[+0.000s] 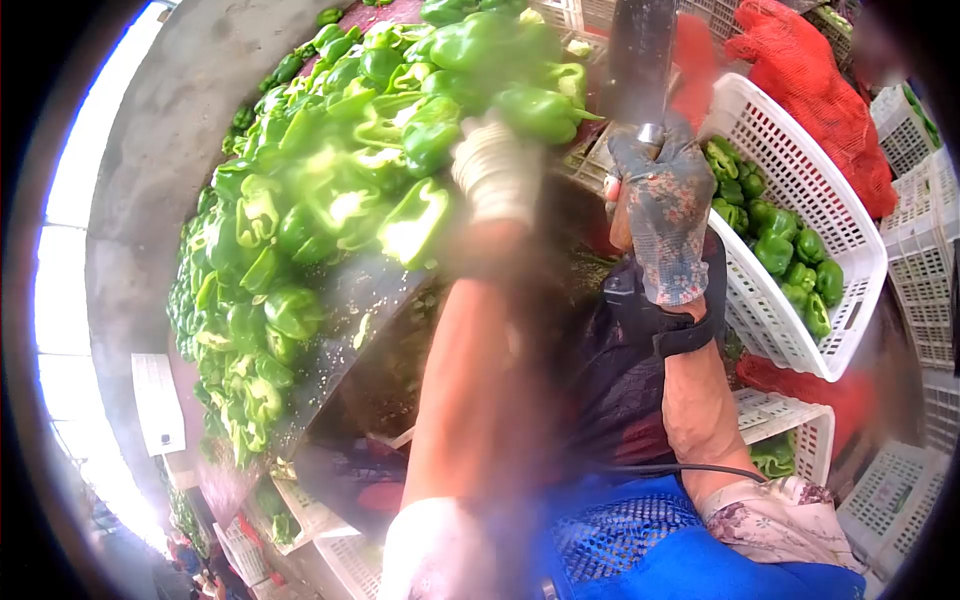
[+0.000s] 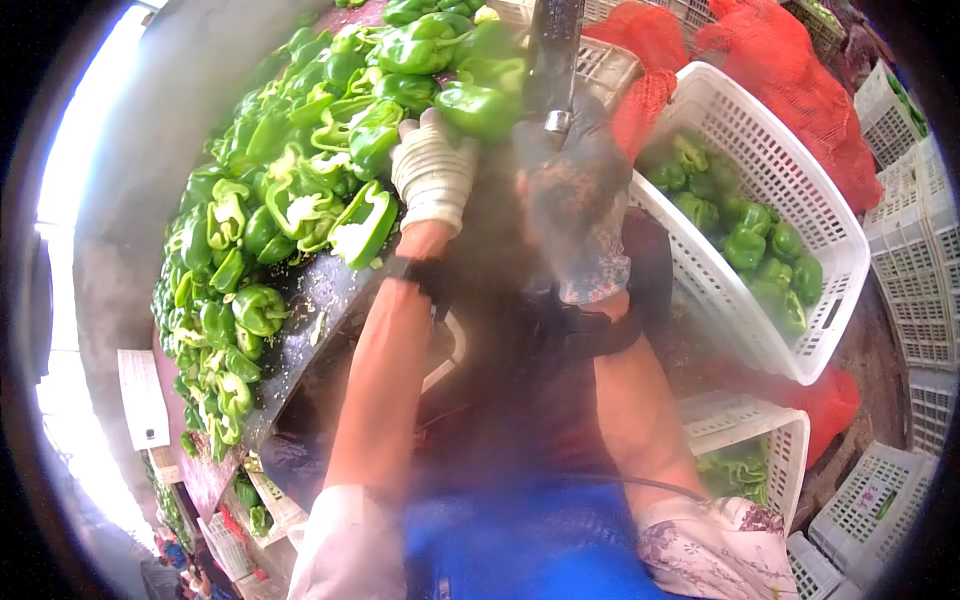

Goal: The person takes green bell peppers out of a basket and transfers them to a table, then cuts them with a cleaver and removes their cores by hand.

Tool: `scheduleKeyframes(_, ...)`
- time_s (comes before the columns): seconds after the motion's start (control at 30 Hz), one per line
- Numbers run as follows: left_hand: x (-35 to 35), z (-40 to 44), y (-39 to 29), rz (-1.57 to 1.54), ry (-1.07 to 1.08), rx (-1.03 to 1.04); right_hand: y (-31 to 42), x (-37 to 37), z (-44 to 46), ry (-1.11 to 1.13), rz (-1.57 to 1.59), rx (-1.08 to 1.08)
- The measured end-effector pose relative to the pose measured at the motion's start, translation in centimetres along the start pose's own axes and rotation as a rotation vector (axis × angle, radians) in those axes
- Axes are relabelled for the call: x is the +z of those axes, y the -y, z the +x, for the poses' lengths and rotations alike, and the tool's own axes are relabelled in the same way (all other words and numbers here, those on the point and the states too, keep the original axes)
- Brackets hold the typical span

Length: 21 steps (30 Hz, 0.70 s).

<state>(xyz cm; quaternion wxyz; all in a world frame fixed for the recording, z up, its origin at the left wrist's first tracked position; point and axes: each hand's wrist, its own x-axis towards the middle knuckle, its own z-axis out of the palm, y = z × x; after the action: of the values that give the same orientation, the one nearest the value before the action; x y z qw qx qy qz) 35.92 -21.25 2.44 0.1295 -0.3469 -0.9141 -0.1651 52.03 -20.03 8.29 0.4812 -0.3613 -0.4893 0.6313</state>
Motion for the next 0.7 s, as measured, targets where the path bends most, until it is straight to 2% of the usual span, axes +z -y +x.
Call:
scheduleKeyframes(0.13, -5.4, -4.6, 1.7, -0.304, -0.097, 0.207, 0.2, -0.1, -0.4, 0.08, -0.016, -0.115)
scheduleKeyframes(0.2, -7.9, -6.8, 4.4, -0.41, -0.231, 0.272, 0.3, 0.2, -0.8, 0.108, -0.026, -0.133)
scheduleKeyframes(0.23, -9.2, -8.0, 6.2, -0.544, -0.275, 0.236, -0.4, 0.3, -0.8, 0.137, -0.015, -0.159)
scheduleKeyframes(0.27, -10.5, -9.3, 7.7, -0.67, -0.283, 0.057, -0.7, 0.4, -0.9, 0.191, 0.002, -0.178)
scheduleKeyframes(0.33, -11.3, -10.5, 13.9, -0.656, -0.44, -0.078, -1.5, 0.7, -1.7, 0.313, 0.043, -0.201)
scheduleKeyframes(0.37, -11.3, -11.2, 16.9, -0.551, -0.421, -0.044, -2.2, 0.9, -2.0, 0.402, 0.029, -0.073)
scheduleKeyframes(0.43, -10.3, -12.4, 22.0, -0.356, -0.378, 0.017, -0.5, 2.9, -4.3, 0.534, -0.038, 0.006)
scheduleKeyframes(0.47, -9.1, -13.3, 23.3, -0.372, -0.27, -0.044, 0.3, 3.9, -5.9, 0.6, -0.078, 0.048)
scheduleKeyframes(0.53, -9.0, -14.2, 22.9, -0.718, -0.256, -0.24, -3.4, 5.0, -6.5, 0.905, -0.21, -0.323)
scheduleKeyframes(0.57, -8.3, -14.6, 24.0, -0.752, -0.264, -0.238, -5.3, 5.6, -6.8, 1.029, -0.229, -0.516)
scheduleKeyframes(0.67, -10.5, -14.7, 22.4, -0.93, -0.167, -0.368, -4.7, 7.8, -11.0, 1.115, -0.275, -0.226)
scheduleKeyframes(0.7, -10.4, -15.0, 23.1, -1.143, -0.114, -0.429, -5.0, 8.1, -11.5, 1.127, -0.312, -0.166)
